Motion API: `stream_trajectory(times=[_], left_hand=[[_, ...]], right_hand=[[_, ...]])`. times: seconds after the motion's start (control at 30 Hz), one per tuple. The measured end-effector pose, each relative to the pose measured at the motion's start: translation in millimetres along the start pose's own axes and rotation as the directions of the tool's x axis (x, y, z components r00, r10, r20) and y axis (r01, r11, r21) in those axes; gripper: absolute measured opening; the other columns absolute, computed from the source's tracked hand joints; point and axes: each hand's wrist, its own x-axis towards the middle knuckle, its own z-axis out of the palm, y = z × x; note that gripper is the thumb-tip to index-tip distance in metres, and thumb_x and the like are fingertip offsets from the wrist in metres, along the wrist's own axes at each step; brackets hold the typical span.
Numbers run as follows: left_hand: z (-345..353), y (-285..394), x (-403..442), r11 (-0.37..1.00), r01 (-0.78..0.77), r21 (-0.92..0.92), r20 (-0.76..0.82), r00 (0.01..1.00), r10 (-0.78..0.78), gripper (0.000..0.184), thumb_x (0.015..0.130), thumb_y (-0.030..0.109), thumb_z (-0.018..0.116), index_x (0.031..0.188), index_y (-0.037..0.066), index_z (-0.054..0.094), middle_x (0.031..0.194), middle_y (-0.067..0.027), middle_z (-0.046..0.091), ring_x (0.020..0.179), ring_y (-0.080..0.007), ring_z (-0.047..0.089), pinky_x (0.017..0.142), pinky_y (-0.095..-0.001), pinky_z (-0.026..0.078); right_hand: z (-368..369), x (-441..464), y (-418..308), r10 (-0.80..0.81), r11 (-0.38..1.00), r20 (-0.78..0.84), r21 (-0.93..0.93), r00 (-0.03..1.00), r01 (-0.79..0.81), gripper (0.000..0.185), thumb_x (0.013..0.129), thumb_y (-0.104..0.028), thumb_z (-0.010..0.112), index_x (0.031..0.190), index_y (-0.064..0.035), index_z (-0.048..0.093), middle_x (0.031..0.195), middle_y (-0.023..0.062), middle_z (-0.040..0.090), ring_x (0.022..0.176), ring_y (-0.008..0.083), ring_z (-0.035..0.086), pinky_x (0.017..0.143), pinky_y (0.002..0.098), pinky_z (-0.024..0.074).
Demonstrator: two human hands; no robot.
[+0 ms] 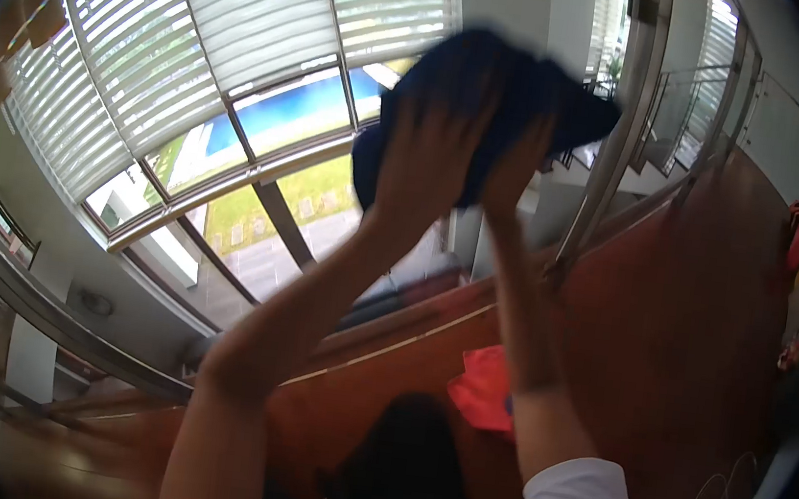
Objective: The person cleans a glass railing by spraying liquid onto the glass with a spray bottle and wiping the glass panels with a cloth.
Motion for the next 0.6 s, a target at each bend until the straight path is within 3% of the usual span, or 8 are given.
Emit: stream_trajectory(times=[0.07,0.17,0.3,0.4,0.47,0.53,0.57,0.6], left_hand=[[16.9,36.6,-100.6,0.997,-0.007,-0.073,0.251,0.968,0.025,0.06,0.082,0.022,0.047,0.14,0.015,0.036,0.149,-0.006,0.027,0.113,-0.0284,0.046,0.095,-0.0491,0.034],[32.4,84.5,-247.2,0.967,0.018,-0.254,0.555,0.822,0.13,0.064,0.082,0.024,0.048,0.143,0.012,0.03,0.143,-0.0094,0.035,0.111,-0.0246,0.047,0.091,-0.0447,0.037],[45.6,112.1,-361.0,0.932,0.095,-0.351,0.53,0.84,0.114,0.062,0.082,0.022,0.049,0.14,0.008,0.034,0.129,-0.014,0.049,0.111,-0.0264,0.05,0.094,-0.0453,0.036],[28.9,88.9,-315.5,0.781,0.358,-0.512,0.588,0.809,0.014,0.058,0.079,0.014,0.053,0.134,0.003,0.039,0.122,-0.0184,0.052,0.108,-0.0334,0.051,0.093,-0.0473,0.038],[-2.4,50.6,-228.3,0.728,0.431,-0.533,0.583,0.811,-0.053,0.054,0.078,0.008,0.055,0.13,-0.001,0.042,0.119,-0.0218,0.052,0.107,-0.0379,0.051,0.091,-0.0483,0.04],[-21.0,10.7,-179.6,0.93,0.19,-0.314,0.234,0.965,-0.118,0.063,0.076,0.019,0.062,0.131,-0.002,0.041,0.119,-0.0282,0.05,0.105,-0.0411,0.053,0.089,-0.0447,0.043],[-22.2,-11.6,-160.5,0.928,0.304,-0.217,0.294,0.927,-0.235,0.069,0.074,0.023,0.063,0.133,-0.003,0.039,0.124,-0.0304,0.046,0.101,-0.0427,0.055,0.083,-0.0469,0.046],[-37.7,-39.9,-119.3,0.973,0.185,-0.136,0.023,0.983,-0.184,0.061,0.075,0.02,0.059,0.129,-0.002,0.043,0.13,-0.0308,0.042,0.098,-0.044,0.057,0.079,-0.048,0.048]], right_hand=[[-36.2,-99.1,-29.1,0.286,0.93,0.152,0.194,0.946,-0.312,0.05,0.095,-0.027,0.035,0.137,0.0003,0.03,0.143,0.0301,0.021,0.133,0.0446,0.023,0.105,0.0499,0.0242],[-92.9,-239.0,-62.0,0.276,0.961,0.446,-0.115,0.851,-0.251,0.046,0.091,-0.025,0.044,0.128,0.0008,0.041,0.133,0.0278,0.035,0.128,0.0477,0.026,0.106,0.0571,0.0197],[-136.6,-377.5,-88.8,0.53,0.844,0.754,-0.43,0.387,-0.32,0.048,0.087,-0.023,0.044,0.128,0.0018,0.043,0.127,0.0277,0.041,0.123,0.0498,0.03,0.105,0.0628,0.0166],[-121.9,-358.3,-91.0,0.616,0.778,0.682,-0.448,0.393,-0.441,0.05,0.09,-0.027,0.042,0.13,0.0016,0.039,0.128,0.0274,0.04,0.127,0.0488,0.026,0.104,0.0642,0.0147],[-84.7,-305.0,-85.9,0.423,0.905,0.545,-0.221,0.724,-0.363,0.055,0.093,-0.033,0.037,0.137,-0.001,0.028,0.138,0.0269,0.024,0.132,0.0473,0.016,0.105,0.0617,0.0094],[-42.0,-188.2,-95.9,0.175,0.982,0.27,0.016,0.947,-0.186,0.064,0.095,-0.04,0.032,0.144,-0.0044,0.012,0.149,0.0264,0.004,0.137,0.0462,0.003,0.107,0.0576,0.0022],[-22.0,-128.6,-108.0,0.169,0.98,0.226,0.068,0.959,-0.189,0.071,0.093,-0.047,0.034,0.142,0.0004,0.015,0.147,0.0301,0.004,0.136,0.0474,0.001,0.107,0.0584,0.0011],[2.3,-62.9,-121.4,0.124,0.972,0.157,0.18,0.98,-0.152,0.079,0.089,-0.053,0.04,0.138,0.0065,0.021,0.144,0.0342,0.01,0.135,0.0496,0.007,0.104,0.0633,0.0026]])
